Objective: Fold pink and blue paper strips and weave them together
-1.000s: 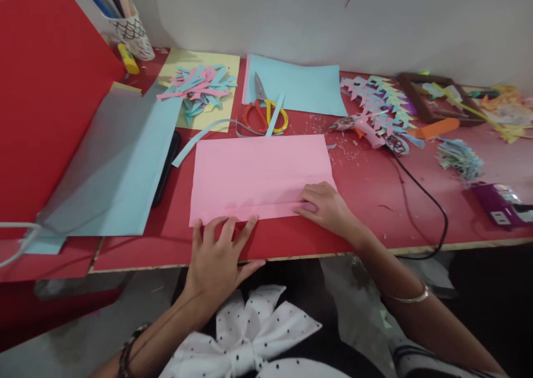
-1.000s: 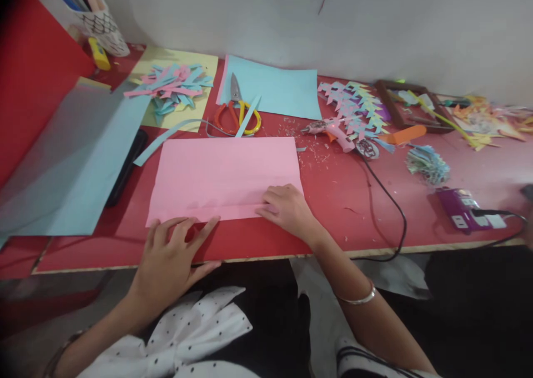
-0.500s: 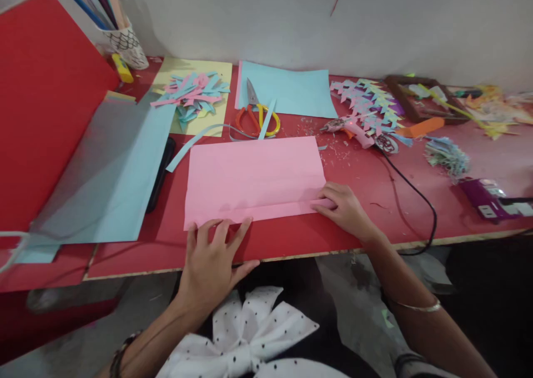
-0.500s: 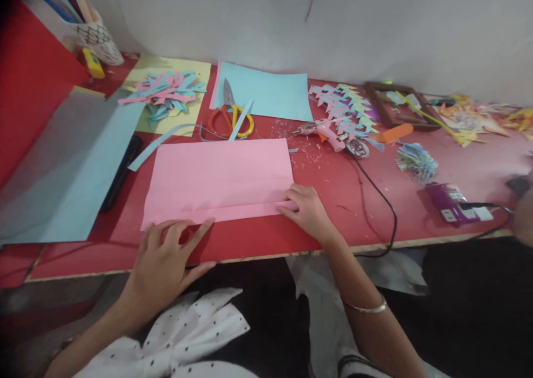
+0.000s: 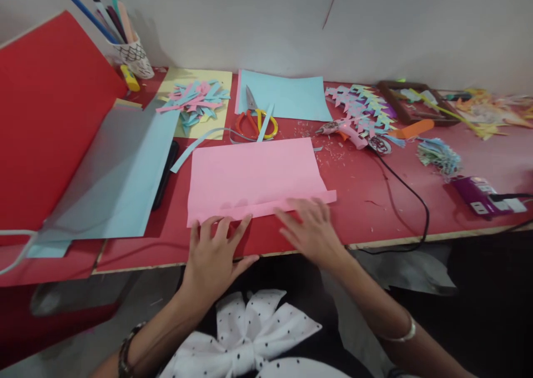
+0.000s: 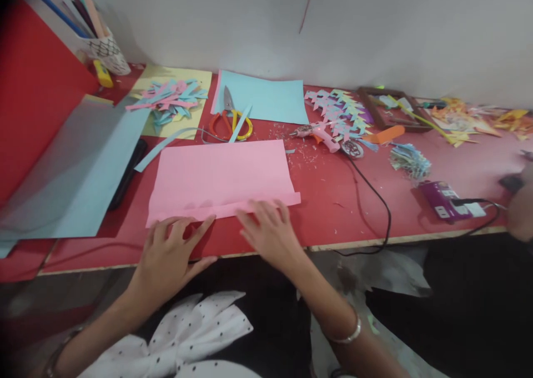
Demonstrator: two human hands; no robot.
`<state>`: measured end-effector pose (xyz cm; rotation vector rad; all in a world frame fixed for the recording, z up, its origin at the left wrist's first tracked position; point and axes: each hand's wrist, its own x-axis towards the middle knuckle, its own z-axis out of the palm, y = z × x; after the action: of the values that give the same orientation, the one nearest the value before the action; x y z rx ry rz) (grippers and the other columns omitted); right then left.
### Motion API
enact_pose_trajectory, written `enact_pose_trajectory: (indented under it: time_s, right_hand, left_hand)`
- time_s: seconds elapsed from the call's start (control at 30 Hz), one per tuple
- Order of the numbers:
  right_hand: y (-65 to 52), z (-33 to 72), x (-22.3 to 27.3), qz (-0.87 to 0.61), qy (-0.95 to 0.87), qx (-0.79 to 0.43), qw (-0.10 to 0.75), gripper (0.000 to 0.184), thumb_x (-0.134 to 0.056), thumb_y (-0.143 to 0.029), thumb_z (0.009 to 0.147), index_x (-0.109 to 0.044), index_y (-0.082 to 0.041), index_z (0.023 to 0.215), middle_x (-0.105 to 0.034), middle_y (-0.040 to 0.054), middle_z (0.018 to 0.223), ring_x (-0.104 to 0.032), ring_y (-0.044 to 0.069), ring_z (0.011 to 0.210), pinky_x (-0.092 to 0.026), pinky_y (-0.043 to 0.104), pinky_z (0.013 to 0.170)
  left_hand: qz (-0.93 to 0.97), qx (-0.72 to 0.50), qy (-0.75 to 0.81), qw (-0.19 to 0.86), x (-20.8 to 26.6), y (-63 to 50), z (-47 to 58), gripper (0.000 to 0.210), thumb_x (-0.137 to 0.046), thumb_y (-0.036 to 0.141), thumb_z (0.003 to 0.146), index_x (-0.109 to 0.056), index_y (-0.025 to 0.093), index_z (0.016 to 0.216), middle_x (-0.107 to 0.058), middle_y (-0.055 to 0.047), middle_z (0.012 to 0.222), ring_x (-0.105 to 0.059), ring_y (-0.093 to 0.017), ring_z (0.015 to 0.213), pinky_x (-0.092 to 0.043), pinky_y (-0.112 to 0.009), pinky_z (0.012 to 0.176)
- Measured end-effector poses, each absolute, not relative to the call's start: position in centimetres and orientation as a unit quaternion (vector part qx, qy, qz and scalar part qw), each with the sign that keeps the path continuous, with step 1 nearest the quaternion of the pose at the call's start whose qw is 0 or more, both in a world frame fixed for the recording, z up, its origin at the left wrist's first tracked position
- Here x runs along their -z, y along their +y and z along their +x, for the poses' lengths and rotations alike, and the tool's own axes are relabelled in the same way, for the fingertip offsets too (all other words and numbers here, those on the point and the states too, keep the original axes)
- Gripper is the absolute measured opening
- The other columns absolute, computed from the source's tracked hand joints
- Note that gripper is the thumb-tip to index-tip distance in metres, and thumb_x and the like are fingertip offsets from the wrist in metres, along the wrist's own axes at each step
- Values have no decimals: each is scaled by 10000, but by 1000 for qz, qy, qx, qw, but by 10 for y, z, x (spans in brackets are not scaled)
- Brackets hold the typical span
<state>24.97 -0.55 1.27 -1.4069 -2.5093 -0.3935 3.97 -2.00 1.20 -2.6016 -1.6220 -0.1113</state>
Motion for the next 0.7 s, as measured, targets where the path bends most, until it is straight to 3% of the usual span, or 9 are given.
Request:
enact_pose_trajectory:
  time_s: [0.23, 0.43, 0.7]
  right_hand:
    - [-6, 212, -12, -451, -888, 49, 73, 404, -334, -409, 875, -475, -222, 1204, -486, 89, 1239, -404, 213, 1070, -190, 434, 956]
    - [-4, 232, -15, -461, -883, 50, 70, 358, -335, -406, 876, -512, -303, 1169, -436, 56, 1300, -390, 216, 1102, -214, 446, 940]
    - [-11, 282, -19, -583, -807, 41, 81, 323, -333, -364, 876, -612, -374, 1037, -402, 36, 1309, -370, 243, 1125, -244, 479, 936]
  left_hand:
    - [-842, 32, -539, 24, -13, -19, 40, 566, -476, 546, 737, -478, 256, 1223, -548, -110, 972, -447, -290, 922, -345, -479, 836]
    - [-840, 19, -541, 30, -15, -19, 40, 567, -457, 554, 746, -446, 283, 1244, -539, -103, 982, -442, -284, 925, -354, -463, 823]
    - [-841, 9, -541, 30, -18, -19, 39, 573, -469, 536, 749, -436, 268, 1254, -528, -112, 977, -434, -285, 909, -352, -456, 815]
